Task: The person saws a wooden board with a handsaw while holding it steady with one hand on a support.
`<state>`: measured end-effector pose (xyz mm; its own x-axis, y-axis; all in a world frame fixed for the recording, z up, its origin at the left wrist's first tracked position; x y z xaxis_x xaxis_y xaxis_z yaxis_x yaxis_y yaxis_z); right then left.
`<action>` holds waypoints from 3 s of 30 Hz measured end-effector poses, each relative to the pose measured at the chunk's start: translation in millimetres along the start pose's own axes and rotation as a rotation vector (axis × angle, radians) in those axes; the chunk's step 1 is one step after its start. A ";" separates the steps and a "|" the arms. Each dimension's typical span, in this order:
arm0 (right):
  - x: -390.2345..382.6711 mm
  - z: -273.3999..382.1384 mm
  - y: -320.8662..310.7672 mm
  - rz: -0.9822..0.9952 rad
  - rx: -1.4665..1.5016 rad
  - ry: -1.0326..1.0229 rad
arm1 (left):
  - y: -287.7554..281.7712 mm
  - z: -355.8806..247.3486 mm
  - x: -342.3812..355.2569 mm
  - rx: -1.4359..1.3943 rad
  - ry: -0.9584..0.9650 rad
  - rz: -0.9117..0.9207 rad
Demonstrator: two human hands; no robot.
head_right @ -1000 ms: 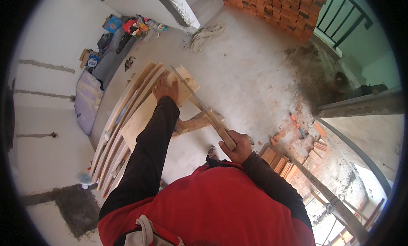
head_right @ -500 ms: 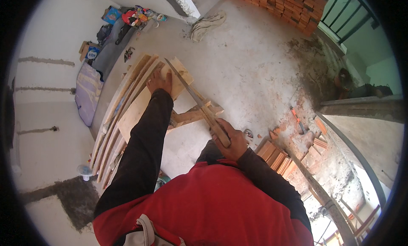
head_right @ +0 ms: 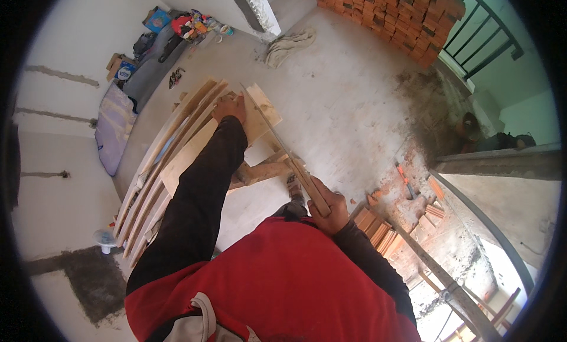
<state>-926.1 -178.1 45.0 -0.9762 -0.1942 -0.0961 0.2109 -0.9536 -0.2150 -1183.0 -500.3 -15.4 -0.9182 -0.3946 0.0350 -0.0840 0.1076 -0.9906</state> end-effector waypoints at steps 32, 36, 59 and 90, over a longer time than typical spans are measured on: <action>8.4 -21.8 11.2 -0.059 0.099 -0.139 | 49.2 12.4 39.8 0.016 0.195 0.162; 17.2 -17.3 20.7 -0.064 0.016 -0.364 | 119.6 68.2 78.2 0.654 0.422 0.013; 20.0 19.0 0.7 0.015 0.010 0.006 | -0.3 -2.2 6.7 -0.056 -0.023 -0.044; 51.3 31.6 8.2 -0.030 -0.037 -0.010 | 1.5 -3.8 8.4 -0.077 0.003 -0.107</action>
<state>-976.1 -203.1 69.0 -0.9825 -0.1685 -0.0795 0.1834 -0.9498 -0.2534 -1192.3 -499.9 -16.1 -0.9037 -0.4044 0.1408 -0.2110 0.1343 -0.9682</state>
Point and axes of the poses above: each hand's wrist, its own x-axis towards the middle knuckle, its own y-axis out of the palm, z = x × y, the point moved 5 cm from there along x, towards the middle knuckle, and after that the axes turned 3 degrees about y, right-handed, at the moved point
